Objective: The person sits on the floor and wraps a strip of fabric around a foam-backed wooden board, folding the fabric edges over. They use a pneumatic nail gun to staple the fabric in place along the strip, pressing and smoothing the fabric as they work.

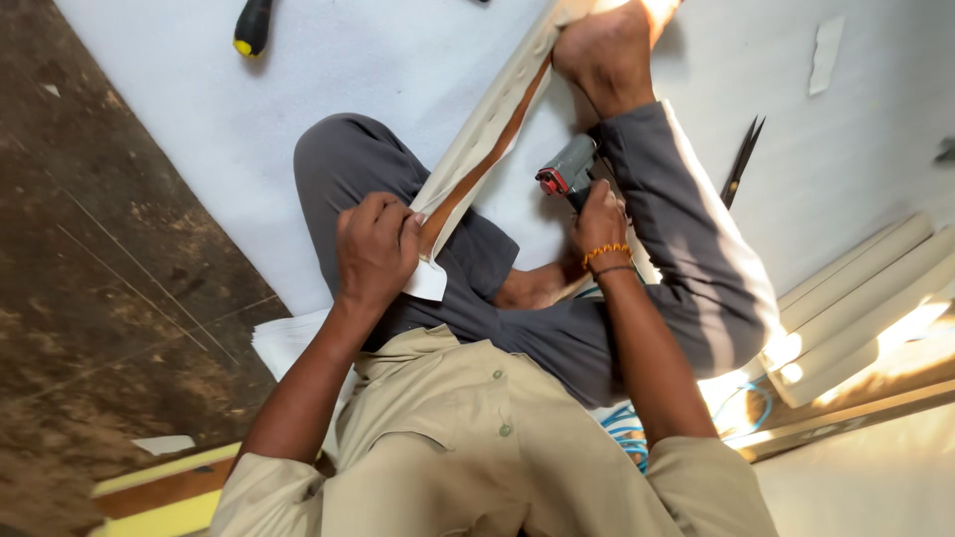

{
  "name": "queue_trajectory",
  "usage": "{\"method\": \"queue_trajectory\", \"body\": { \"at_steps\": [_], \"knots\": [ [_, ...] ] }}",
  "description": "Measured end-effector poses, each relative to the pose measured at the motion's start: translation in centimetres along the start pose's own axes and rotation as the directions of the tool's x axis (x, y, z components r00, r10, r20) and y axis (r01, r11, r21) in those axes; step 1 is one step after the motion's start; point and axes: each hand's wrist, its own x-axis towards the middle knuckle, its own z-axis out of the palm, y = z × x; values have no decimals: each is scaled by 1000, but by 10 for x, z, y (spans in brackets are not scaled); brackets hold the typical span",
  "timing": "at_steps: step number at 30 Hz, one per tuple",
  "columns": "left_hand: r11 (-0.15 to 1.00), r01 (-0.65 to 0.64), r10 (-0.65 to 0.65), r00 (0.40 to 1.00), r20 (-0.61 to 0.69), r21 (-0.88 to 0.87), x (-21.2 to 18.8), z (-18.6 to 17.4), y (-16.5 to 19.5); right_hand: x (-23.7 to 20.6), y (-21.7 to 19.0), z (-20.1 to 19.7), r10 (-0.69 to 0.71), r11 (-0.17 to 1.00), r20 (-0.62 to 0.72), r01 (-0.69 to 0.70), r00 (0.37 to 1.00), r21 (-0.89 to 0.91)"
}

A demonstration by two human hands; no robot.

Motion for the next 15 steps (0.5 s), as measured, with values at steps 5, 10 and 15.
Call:
{"method": "queue_trajectory", "body": {
  "at_steps": [5, 10, 15],
  "knots": [
    [974, 162, -160, 987, 23, -159, 7, -7, -3, 9, 4, 6, 56, 991, 145, -37, 988, -130],
    [792, 451, -431, 890, 147, -411, 22, -22, -14, -1, -21, -32, 104, 993, 161, -92, 981, -81],
    [939, 225, -201, 973, 115, -261, 44, -15, -16, -25, -49, -50, -139, 984, -225, 159, 964, 77]
  ]
}}
